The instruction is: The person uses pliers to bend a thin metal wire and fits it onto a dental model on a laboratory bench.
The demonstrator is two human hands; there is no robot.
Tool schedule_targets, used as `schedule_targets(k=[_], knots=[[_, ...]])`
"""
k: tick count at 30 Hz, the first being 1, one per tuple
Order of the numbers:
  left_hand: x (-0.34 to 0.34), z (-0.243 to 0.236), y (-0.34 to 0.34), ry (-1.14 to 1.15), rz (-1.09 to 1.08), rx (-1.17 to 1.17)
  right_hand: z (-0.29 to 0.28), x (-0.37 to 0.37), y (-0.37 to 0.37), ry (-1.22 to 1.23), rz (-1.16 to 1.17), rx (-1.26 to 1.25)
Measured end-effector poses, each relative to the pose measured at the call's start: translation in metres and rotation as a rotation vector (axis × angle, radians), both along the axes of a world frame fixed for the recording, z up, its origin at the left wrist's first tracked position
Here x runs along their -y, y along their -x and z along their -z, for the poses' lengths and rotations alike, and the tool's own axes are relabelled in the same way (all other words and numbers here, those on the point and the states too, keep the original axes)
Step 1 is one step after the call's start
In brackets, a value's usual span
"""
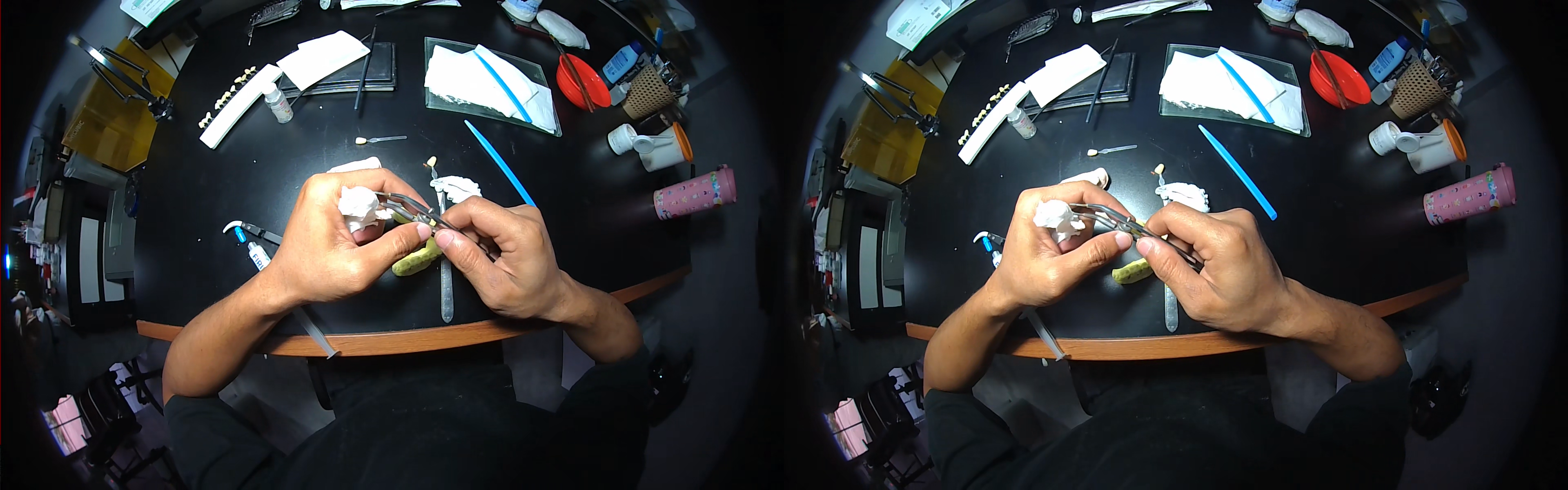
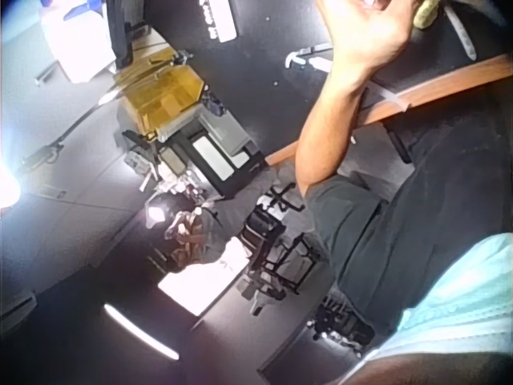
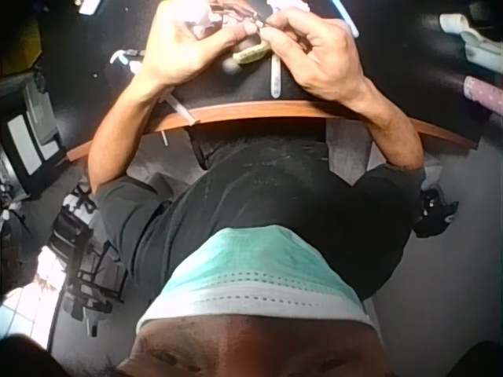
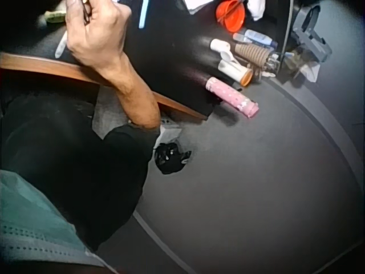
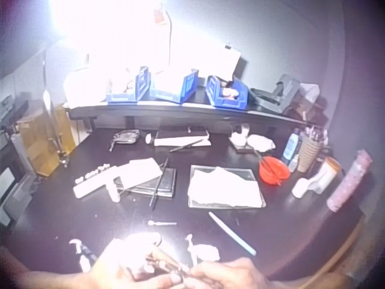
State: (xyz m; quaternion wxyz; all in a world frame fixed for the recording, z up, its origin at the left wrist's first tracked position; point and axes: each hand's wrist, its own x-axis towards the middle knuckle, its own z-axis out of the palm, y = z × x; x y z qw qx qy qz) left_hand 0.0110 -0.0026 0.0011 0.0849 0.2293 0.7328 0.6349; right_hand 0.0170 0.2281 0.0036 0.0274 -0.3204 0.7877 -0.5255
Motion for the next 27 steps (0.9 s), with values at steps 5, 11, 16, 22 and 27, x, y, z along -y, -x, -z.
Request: schedule_targets(k=[5,11,16,22,27], knots=[[0.001,0.001,0.002,0.005,0.011,0.014,0.001,0.0,-0.001,0.004,0.0,0.009],[0.001,0.0,0.001,0.015,-0.014,0.018,0.002,0.0,0.0,0.023,-0.006,0.058],[0.001,-0.002,0.001,-0.008,-0.022,0.027,-0.002,-0.003,-0.001,0.052,-0.029,0.222],[-0.004,0.001,0.002,-0.037,-0.031,-0.044,-0.007,-0.004,-0.001,0.204,-0.054,0.53],[-0.001,-0.001,0.003,0.048,-0.04,-0.167,-0.013,-0.008,0.006,0.184,-0.1,0.751]])
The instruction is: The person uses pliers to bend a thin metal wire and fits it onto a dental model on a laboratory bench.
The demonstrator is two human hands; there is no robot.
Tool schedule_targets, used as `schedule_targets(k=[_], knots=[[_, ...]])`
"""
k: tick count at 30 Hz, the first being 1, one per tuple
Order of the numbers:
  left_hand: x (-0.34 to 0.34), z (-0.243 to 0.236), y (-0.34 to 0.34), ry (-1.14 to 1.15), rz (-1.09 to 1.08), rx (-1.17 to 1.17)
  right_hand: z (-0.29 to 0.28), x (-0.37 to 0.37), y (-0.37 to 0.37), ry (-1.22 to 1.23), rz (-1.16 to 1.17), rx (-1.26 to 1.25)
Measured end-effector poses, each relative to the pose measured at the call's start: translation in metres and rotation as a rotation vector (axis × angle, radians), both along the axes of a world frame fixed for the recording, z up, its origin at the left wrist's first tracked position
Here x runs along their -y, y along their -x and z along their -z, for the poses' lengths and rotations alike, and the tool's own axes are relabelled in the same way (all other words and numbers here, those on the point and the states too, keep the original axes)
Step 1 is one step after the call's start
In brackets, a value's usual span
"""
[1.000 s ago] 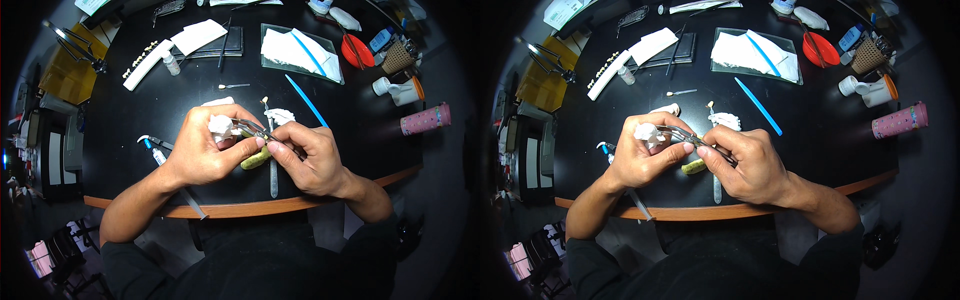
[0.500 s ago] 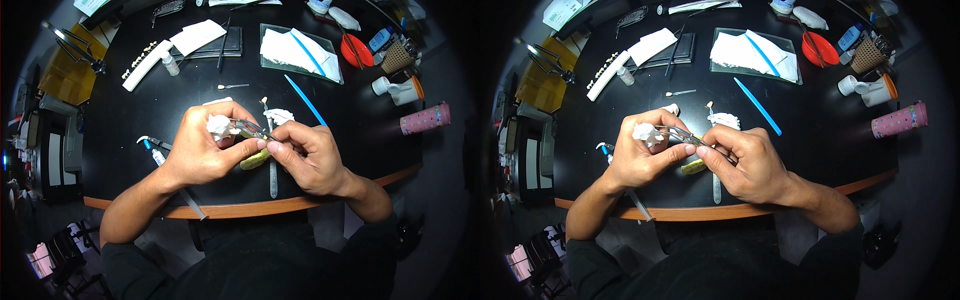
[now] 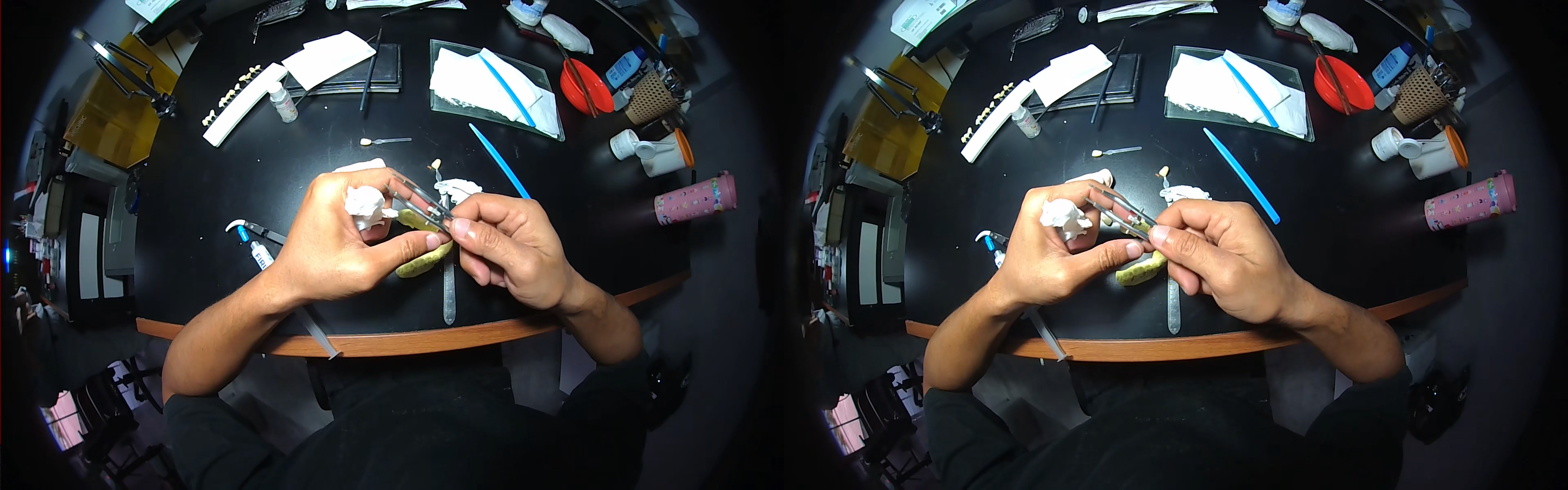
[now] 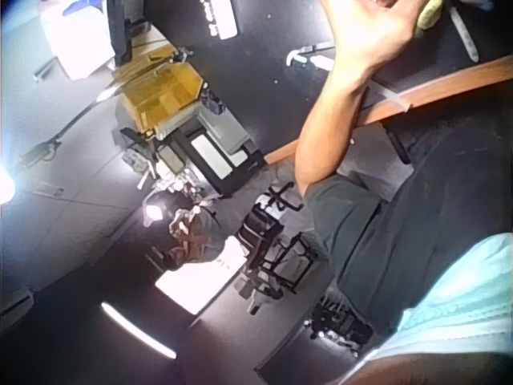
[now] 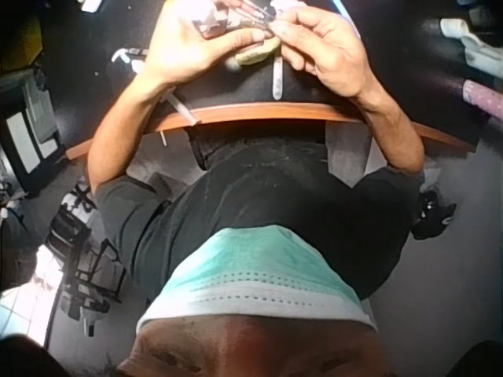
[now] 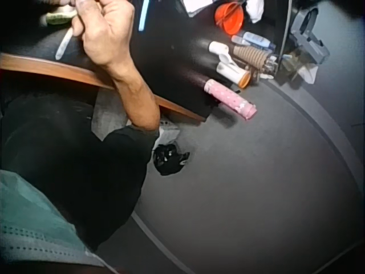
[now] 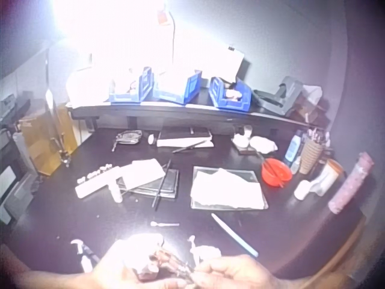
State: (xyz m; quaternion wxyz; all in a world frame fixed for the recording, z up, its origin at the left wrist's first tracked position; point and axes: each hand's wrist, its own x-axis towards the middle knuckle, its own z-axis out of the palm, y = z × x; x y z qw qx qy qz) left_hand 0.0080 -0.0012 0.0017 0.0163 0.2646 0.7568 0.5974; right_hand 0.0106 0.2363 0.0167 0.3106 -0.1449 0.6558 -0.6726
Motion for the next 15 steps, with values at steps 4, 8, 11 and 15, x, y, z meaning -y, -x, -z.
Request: schedule_targets(k=[4,8,11,15], knots=[[-0.0001,-0.0055,-0.0021,0.051,-0.043,0.088,-0.0014,-0.0016,0.0013,0.024,-0.012,0.02],[-0.0003,-0.0064,-0.0021,0.06,-0.049,0.094,-0.0002,-0.0013,0.0023,0.029,-0.014,0.041],[0.0004,-0.007,-0.0025,0.051,-0.044,0.112,0.0006,-0.0023,0.0026,0.037,-0.019,0.045],[-0.0011,-0.0024,-0.0019,0.003,-0.022,0.092,0.0,-0.0025,0.0019,0.042,-0.024,0.052]])
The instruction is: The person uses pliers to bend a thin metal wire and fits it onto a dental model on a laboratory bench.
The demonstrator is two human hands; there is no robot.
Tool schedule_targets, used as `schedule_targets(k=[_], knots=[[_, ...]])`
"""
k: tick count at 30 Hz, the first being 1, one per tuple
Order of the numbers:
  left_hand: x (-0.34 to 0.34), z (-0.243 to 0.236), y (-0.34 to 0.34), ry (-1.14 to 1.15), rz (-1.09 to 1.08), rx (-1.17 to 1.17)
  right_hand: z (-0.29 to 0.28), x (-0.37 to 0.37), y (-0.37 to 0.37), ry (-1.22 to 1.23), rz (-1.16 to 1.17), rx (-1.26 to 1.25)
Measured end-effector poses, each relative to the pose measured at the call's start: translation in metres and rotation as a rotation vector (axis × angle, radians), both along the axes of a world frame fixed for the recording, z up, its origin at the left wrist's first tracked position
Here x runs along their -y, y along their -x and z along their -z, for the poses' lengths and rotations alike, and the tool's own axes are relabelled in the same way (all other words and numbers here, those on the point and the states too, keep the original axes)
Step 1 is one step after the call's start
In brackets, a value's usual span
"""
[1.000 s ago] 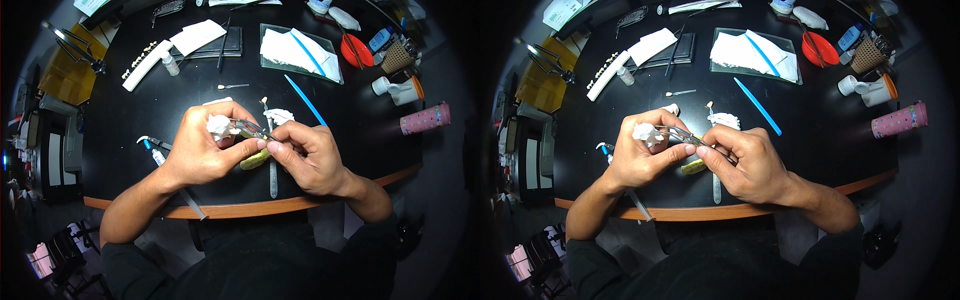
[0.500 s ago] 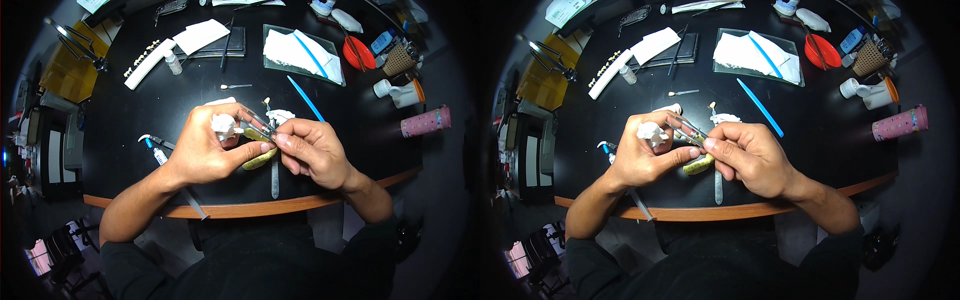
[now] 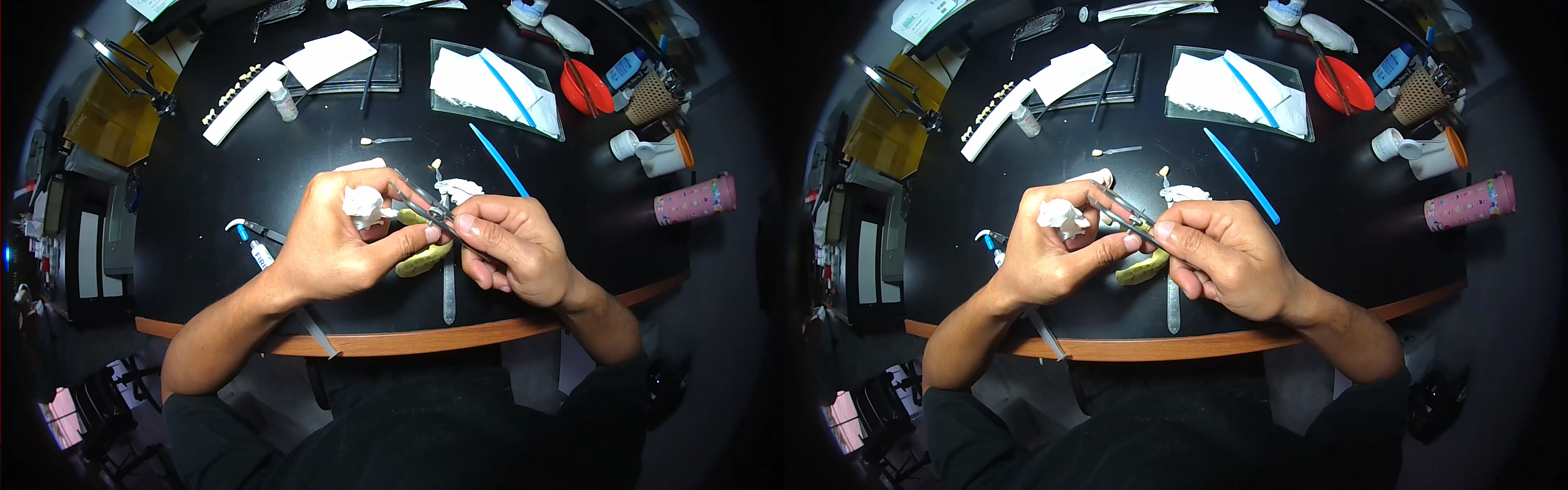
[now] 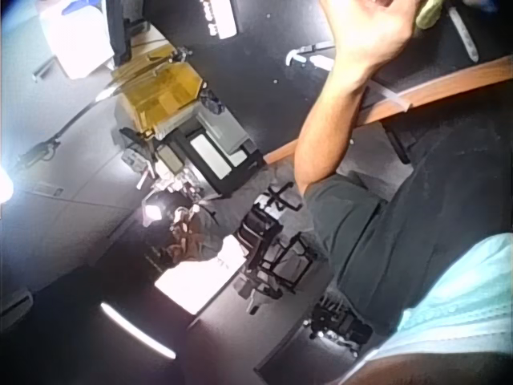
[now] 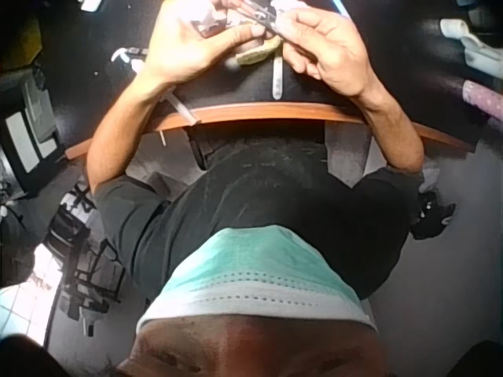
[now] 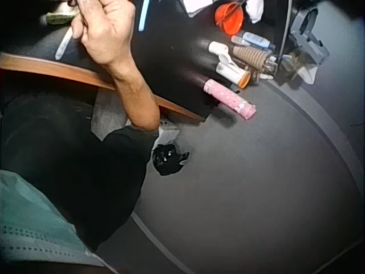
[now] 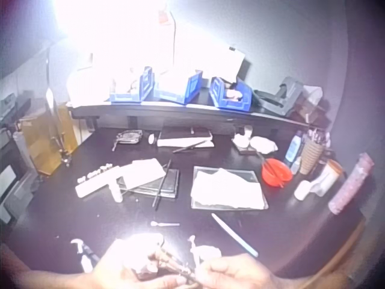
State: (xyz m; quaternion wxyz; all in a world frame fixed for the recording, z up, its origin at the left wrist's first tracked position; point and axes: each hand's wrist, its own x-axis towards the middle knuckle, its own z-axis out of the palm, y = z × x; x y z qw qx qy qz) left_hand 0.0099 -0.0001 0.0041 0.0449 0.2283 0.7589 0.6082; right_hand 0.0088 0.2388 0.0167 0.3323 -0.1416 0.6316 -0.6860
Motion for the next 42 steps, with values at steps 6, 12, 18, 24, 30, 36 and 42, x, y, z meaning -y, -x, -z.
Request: schedule_targets(k=[6,12,18,24,30,36,42], knots=[[0.0,0.004,0.0,-0.06,0.007,0.008,-0.003,0.001,0.0,-0.024,-0.008,-0.013],[0.003,0.0,0.001,0.004,0.022,-0.025,0.001,0.004,-0.004,-0.078,0.071,-0.119],[0.001,0.0,-0.002,-0.085,0.052,0.098,0.015,0.007,-0.008,-0.141,0.122,-0.521],[0.003,0.005,-0.001,-0.087,0.049,0.056,0.015,0.01,-0.009,-0.16,0.143,-0.636],[0.003,0.002,0.001,-0.005,0.059,-0.015,0.016,0.01,-0.008,-0.205,0.154,-0.881],[0.002,0.0,-0.001,-0.061,0.052,0.052,0.014,0.011,-0.008,-0.225,0.154,-0.989],[0.004,-0.002,-0.001,-0.037,0.082,0.073,0.017,0.011,-0.008,-0.22,0.158,-1.011]])
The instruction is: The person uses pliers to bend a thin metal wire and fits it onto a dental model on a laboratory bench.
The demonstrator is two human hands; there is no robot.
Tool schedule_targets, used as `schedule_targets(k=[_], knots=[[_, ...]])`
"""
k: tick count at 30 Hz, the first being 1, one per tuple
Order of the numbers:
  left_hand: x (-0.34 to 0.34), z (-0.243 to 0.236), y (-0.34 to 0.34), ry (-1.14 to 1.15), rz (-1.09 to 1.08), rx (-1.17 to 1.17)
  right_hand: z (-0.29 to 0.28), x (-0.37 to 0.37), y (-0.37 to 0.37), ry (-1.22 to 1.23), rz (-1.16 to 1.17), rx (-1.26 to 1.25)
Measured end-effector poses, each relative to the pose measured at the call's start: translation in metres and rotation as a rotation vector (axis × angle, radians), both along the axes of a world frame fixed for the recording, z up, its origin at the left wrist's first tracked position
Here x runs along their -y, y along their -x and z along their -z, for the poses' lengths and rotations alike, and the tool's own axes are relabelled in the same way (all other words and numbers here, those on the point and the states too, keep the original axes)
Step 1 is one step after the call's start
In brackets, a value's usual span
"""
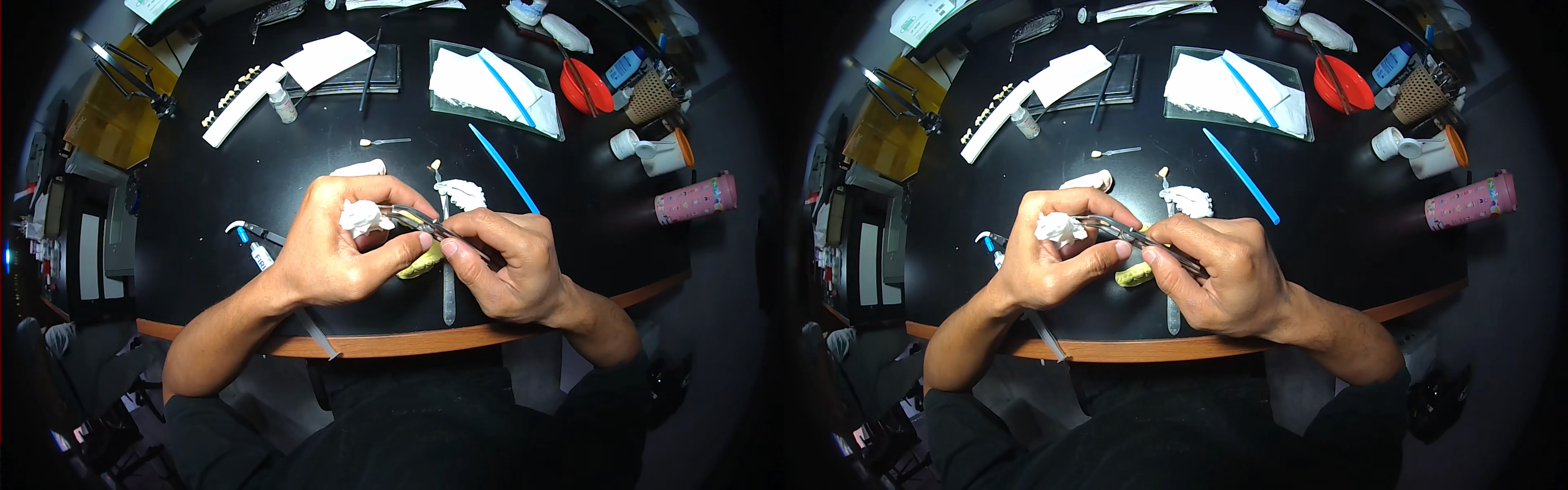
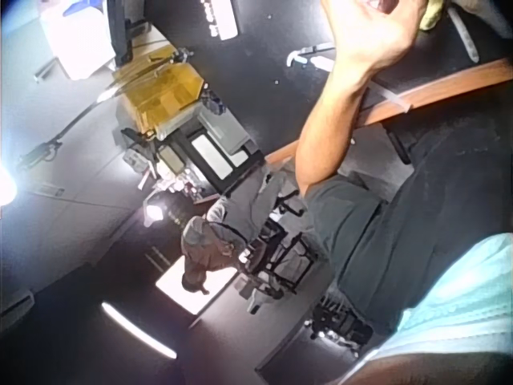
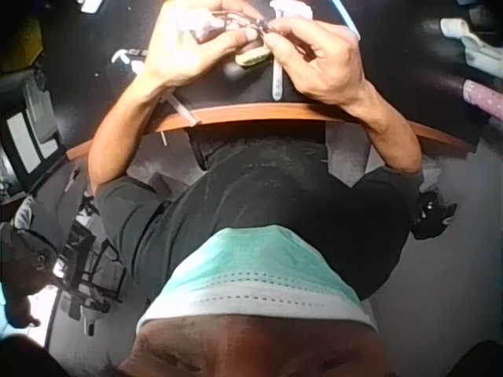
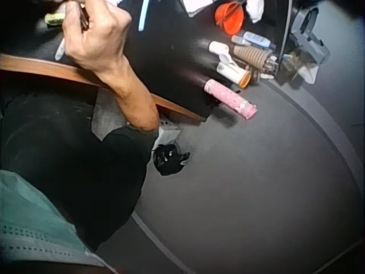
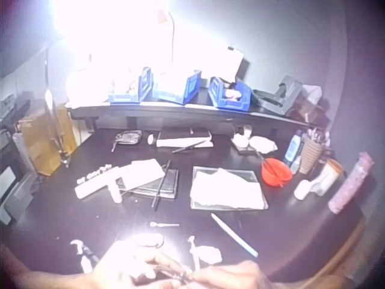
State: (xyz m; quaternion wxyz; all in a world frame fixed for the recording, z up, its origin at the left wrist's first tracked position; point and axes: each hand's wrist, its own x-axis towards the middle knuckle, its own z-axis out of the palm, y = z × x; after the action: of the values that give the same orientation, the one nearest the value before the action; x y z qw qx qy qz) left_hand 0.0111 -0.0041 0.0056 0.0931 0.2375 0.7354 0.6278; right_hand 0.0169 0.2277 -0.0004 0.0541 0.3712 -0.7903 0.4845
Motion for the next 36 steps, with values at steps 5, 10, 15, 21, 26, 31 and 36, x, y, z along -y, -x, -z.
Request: schedule_targets(k=[5,10,15,21,26,31,36], knots=[[0.0,0.0057,-0.0003,-0.052,-0.008,0.003,0.0014,0.001,0.0007,0.009,-0.004,0.007],[-0.0014,0.0054,0.0004,-0.039,-0.018,-0.012,0.0002,0.0008,0.0008,-0.001,0.004,-0.002],[-0.0012,0.0044,-0.0002,-0.054,-0.028,0.012,0.0,0.0011,0.0007,-0.002,0.008,-0.014],[0.0007,0.0056,-0.0014,-0.046,-0.011,0.059,-0.0021,0.0023,0.0007,-0.007,0.001,0.009],[-0.003,0.0075,0.0018,-0.044,-0.014,-0.025,-0.0017,0.0003,0.0007,-0.018,0.007,-0.001],[0.0024,0.0024,-0.0019,-0.005,-0.014,0.026,-0.0022,0.0014,0.0006,-0.014,-0.005,0.011],[-0.0028,0.0057,0.0014,-0.026,-0.023,-0.049,-0.0026,-0.0008,0.0006,-0.031,0.015,-0.023]])
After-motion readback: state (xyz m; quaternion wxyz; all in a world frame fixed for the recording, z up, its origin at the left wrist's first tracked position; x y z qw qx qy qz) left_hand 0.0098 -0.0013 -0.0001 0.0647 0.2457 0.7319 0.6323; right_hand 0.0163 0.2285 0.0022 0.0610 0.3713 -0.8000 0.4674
